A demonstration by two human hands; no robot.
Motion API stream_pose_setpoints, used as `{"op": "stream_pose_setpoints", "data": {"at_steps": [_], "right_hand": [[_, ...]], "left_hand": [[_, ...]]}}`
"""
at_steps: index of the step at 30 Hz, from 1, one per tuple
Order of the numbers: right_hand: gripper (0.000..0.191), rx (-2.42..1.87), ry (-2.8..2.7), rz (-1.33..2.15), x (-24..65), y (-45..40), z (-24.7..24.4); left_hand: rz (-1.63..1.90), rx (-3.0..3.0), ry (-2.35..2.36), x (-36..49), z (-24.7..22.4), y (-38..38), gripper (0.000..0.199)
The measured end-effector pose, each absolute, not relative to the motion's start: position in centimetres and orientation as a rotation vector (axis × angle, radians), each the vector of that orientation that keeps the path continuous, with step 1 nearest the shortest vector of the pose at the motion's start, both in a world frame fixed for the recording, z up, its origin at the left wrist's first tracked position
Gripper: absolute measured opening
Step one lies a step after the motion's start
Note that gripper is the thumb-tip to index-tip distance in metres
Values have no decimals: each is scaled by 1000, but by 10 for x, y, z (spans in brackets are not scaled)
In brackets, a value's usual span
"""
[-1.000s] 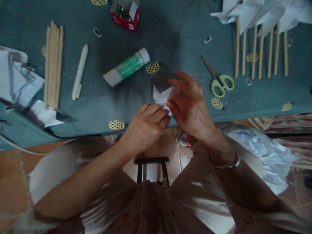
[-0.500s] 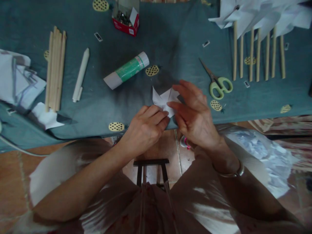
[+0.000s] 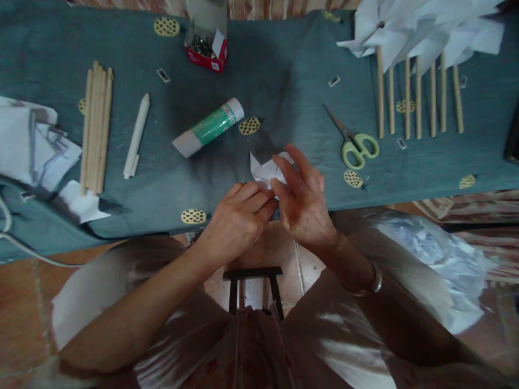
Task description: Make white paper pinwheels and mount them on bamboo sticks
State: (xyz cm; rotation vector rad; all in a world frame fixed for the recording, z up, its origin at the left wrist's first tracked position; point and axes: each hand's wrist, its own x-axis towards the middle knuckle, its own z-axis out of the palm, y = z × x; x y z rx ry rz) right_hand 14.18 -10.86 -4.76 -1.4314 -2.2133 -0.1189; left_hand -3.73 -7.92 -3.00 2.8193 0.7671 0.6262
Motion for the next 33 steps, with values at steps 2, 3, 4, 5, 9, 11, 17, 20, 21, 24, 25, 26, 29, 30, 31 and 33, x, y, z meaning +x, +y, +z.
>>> {"op": "stream_pose_setpoints", "data": {"at_steps": [2, 3, 4, 5, 9, 11, 17, 20, 21, 24, 25, 26, 29, 30, 31, 33], "right_hand": [[23, -1443, -2207, -104, 143, -108, -47], [24, -1427, -2193, -95, 145, -108, -47], [24, -1416, -2174, -71, 148, -107, -46], [24, -1412, -2151, -34, 151, -107, -46], [31, -1424, -2108, 131, 162, -105, -43], [32, -1436, -2107, 168, 162, -105, -42], [24, -1466, -2149, 98, 151, -103, -45], [22, -1457, -2173, -17, 144, -104, -48], [22, -1451, -2170, -38, 142, -104, -49], [23, -1456, -2132, -3, 140, -105, -48], [22, -1460, -2116, 30, 141, -104, -47], [22, -1467, -2098, 70, 143, -104, -46], [27, -1498, -2034, 202, 153, -102, -40], [31, -1503, -2017, 235, 156, -101, -38], [34, -1499, -2005, 257, 159, -100, -36], [36, -1479, -1999, 262, 164, -100, -33]], "left_hand": [[616, 2811, 767, -37, -30, -79, 20], [618, 2807, 769, -37, -30, -79, 19], [625, 2803, 772, -37, -30, -79, 19], [638, 2800, 776, -37, -31, -79, 18], [700, 2795, 780, -35, -32, -79, 17], [709, 2802, 772, -35, -32, -79, 15], [668, 2819, 785, -36, -32, -79, 17], [648, 2821, 767, -37, -31, -78, 18], [643, 2817, 762, -37, -31, -78, 18], [617, 2796, 758, -38, -30, -78, 18], [612, 2792, 763, -38, -30, -78, 18], [615, 2789, 768, -38, -31, -78, 18], [643, 2784, 777, -37, -32, -78, 17], [651, 2781, 778, -37, -32, -79, 17], [656, 2776, 777, -36, -32, -79, 17], [660, 2770, 775, -36, -32, -79, 16]]}}
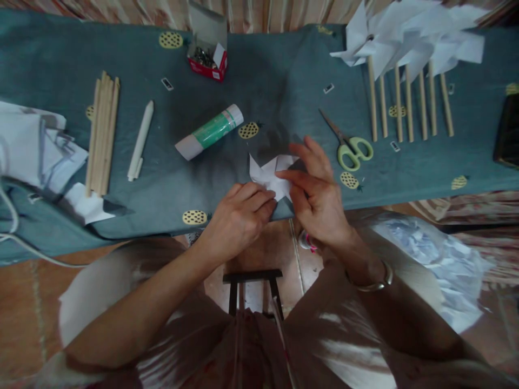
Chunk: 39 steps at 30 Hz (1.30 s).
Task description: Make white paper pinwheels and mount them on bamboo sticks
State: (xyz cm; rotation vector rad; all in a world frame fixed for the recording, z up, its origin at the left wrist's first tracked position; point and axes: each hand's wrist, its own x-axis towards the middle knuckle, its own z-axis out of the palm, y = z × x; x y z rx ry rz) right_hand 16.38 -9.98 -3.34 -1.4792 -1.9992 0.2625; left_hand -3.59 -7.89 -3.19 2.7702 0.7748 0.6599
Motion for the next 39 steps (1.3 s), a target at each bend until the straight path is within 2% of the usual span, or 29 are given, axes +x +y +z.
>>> {"op": "stream_pose_setpoints", "data": {"at_steps": [12, 17, 22, 27, 33, 39], "right_hand": [[23, -1431, -2121, 14, 155, -107, -45], [22, -1411, -2091, 128, 157, -107, -46], [36, -1470, -1957, 225, 166, -107, -38], [35, -1615, -1874, 272, 166, -105, -33], [45, -1694, -1670, 480, 164, -101, -33], [46, -1642, -1494, 674, 164, -98, -39]], "left_hand": [[681, 2805, 784, -35, -30, -78, 17], [673, 2796, 775, -36, -31, -79, 17], [684, 2803, 776, -36, -31, -79, 16], [701, 2803, 786, -34, -28, -78, 15], [732, 2799, 775, -35, -28, -77, 16], [776, 2667, 812, -41, -31, -76, 16]]}}
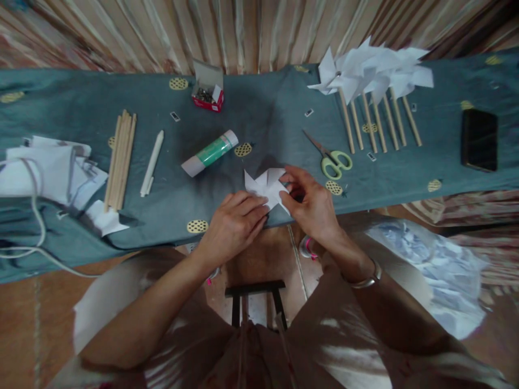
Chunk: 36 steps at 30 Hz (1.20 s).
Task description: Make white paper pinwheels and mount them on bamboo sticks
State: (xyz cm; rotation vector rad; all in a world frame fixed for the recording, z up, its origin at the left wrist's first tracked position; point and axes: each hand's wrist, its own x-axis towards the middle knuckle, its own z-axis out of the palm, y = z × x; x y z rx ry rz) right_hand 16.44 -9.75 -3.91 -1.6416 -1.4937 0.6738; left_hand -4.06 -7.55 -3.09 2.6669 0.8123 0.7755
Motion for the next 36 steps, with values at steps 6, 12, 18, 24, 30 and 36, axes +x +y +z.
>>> {"op": "stream_pose_setpoints", "data": {"at_steps": [6, 12, 18, 24, 30, 36], "right_hand": [[43, -1450, -1203, 859, 168, -91, -46], [40, -1264, -1096, 1013, 173, -82, -35], [40, -1227, -1048, 1069, 170, -79, -26], [39, -1181, -974, 1116, 163, -78, -20], [41, -1151, -1002, 1164, 159, -79, -19], [53, -1129, -979, 1314, 152, -80, -13]], "left_hand": [[979, 2181, 1060, -48, -32, -64, 51], [1064, 1532, 1038, -39, -50, -52, 81], [946, 1086, 900, -24, -36, -47, 58], [962, 788, 906, -15, -25, -48, 43], [1017, 746, 930, -11, -20, -47, 39], [1053, 781, 943, -10, -15, -44, 32]]}}
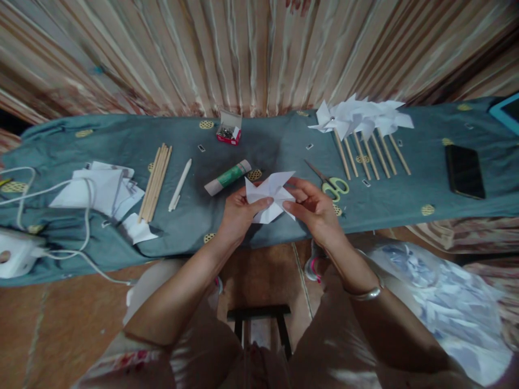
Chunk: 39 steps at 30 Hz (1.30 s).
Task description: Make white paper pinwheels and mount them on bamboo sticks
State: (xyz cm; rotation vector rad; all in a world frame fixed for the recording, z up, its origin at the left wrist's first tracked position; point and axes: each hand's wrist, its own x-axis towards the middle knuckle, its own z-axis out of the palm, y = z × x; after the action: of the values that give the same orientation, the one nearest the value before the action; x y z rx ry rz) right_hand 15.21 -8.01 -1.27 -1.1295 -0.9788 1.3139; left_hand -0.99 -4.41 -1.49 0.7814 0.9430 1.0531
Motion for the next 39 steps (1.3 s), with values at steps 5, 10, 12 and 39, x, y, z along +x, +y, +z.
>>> {"op": "stream_pose_setpoints", "data": {"at_steps": [5, 10, 12, 39], "right_hand": [[49, -1178, -882, 1288, 146, -74, -13], [43, -1173, -835, 1260, 141, -67, -15], [41, -1165, -833, 1254, 139, -66, -14], [32, -1243, -808, 1139, 133, -51, -9]], "left_hand": [[1060, 788, 973, -8, -15, -43, 37], [1053, 767, 969, -8, -15, -42, 35], [1060, 765, 974, -9, -15, -41, 33], [1162, 667, 1042, -25, -8, -26, 35]]}}
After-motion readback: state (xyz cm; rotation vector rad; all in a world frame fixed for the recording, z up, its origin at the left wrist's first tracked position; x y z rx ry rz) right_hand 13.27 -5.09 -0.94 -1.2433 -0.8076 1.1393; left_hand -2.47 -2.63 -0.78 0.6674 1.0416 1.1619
